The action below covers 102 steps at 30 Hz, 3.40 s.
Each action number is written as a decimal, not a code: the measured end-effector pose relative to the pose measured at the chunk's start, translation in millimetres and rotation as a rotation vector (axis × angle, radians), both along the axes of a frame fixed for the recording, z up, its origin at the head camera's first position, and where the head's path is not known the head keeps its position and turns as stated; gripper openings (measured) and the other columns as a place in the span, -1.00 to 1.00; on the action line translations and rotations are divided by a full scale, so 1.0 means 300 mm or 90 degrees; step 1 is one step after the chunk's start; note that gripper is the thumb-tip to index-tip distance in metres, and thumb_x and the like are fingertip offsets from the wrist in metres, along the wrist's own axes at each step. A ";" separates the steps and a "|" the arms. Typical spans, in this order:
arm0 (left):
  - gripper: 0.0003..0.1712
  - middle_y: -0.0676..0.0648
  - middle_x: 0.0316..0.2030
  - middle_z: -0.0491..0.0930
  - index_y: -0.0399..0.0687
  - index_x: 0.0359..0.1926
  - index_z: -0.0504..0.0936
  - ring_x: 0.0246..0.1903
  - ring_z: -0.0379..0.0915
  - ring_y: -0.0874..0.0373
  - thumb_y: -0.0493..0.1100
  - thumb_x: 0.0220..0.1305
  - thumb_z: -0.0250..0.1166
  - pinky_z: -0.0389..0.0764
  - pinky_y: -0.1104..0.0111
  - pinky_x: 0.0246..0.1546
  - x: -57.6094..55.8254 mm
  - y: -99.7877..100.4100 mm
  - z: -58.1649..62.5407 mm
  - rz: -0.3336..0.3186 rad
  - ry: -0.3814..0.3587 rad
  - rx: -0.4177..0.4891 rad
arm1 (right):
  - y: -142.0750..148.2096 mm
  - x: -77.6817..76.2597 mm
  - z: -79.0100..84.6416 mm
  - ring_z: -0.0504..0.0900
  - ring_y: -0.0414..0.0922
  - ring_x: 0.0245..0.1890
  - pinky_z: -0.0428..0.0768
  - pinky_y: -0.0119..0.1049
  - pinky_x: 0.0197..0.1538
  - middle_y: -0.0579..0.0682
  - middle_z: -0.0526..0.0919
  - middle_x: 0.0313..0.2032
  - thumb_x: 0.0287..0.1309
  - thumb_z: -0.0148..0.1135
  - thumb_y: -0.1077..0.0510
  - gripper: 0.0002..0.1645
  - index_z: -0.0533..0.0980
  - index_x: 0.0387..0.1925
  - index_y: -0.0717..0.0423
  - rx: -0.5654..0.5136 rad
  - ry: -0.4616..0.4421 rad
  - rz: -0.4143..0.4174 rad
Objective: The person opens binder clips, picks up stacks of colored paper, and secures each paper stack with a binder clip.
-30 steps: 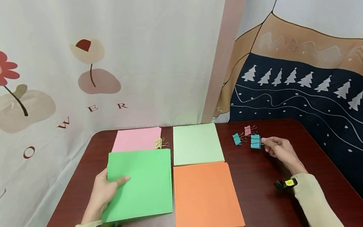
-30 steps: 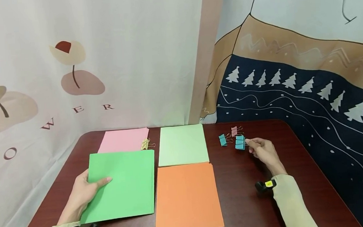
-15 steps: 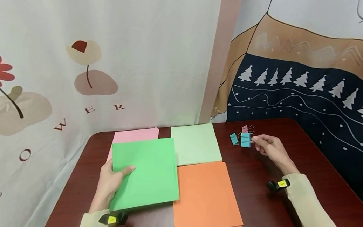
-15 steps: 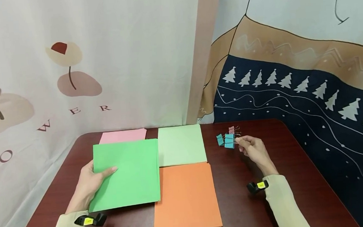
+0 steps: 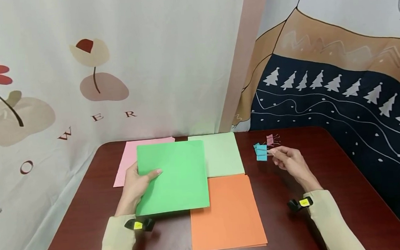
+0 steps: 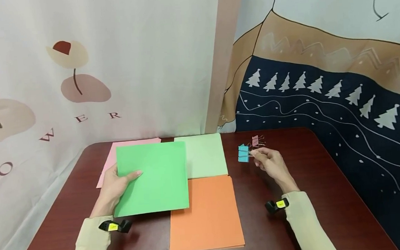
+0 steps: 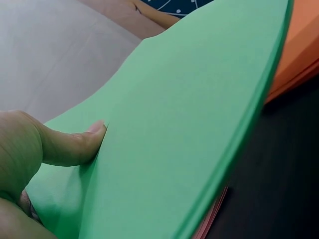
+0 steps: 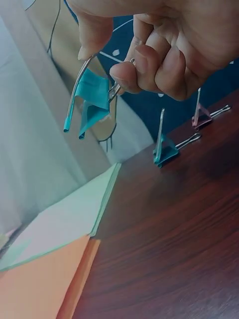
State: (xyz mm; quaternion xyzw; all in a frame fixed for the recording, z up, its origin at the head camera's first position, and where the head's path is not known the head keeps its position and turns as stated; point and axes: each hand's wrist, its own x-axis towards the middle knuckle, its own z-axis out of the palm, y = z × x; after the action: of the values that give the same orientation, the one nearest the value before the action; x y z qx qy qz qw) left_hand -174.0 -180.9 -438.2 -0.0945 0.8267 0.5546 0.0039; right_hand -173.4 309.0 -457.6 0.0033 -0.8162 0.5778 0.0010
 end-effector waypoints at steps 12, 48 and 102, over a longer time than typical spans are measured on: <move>-0.39 -0.24 0.20 0.59 -0.18 0.27 0.52 0.01 0.52 -0.01 -0.16 0.25 0.49 0.51 0.33 -0.06 -0.029 0.080 -0.025 -0.016 0.007 0.038 | -0.089 0.009 -0.020 0.39 -0.22 -0.50 0.40 -0.37 -0.44 -0.07 0.46 -0.49 0.54 0.09 0.01 -0.57 0.56 0.05 0.33 -0.036 0.030 0.035; -0.43 -0.17 0.18 0.61 -0.10 0.23 0.56 0.04 0.53 -0.02 -0.20 0.22 0.51 0.52 0.21 0.05 -0.027 0.205 -0.071 -0.030 -0.007 0.102 | -0.240 0.029 -0.064 0.26 -0.12 -0.64 0.22 -0.13 -0.56 0.01 0.43 -0.57 0.54 0.06 0.15 -0.58 0.53 0.05 0.51 -0.123 0.069 0.135; -0.36 -0.32 0.42 0.37 -0.28 0.49 0.28 0.31 0.38 -0.18 -0.17 0.49 0.16 0.38 -0.15 0.35 -0.008 0.155 -0.082 -0.087 -0.082 0.068 | -0.384 0.040 -0.063 0.46 -0.11 -0.57 0.44 -0.32 -0.51 0.06 0.63 -0.48 0.29 0.35 -0.24 -0.56 0.73 -0.17 0.04 -0.009 -0.112 0.070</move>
State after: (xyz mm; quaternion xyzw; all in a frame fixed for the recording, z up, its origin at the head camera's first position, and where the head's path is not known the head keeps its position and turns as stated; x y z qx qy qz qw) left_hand -176.5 -134.2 -462.8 -0.0728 0.7986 0.5890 0.0999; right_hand -161.4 193.8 -476.6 -0.0023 -0.8077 0.5807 -0.1025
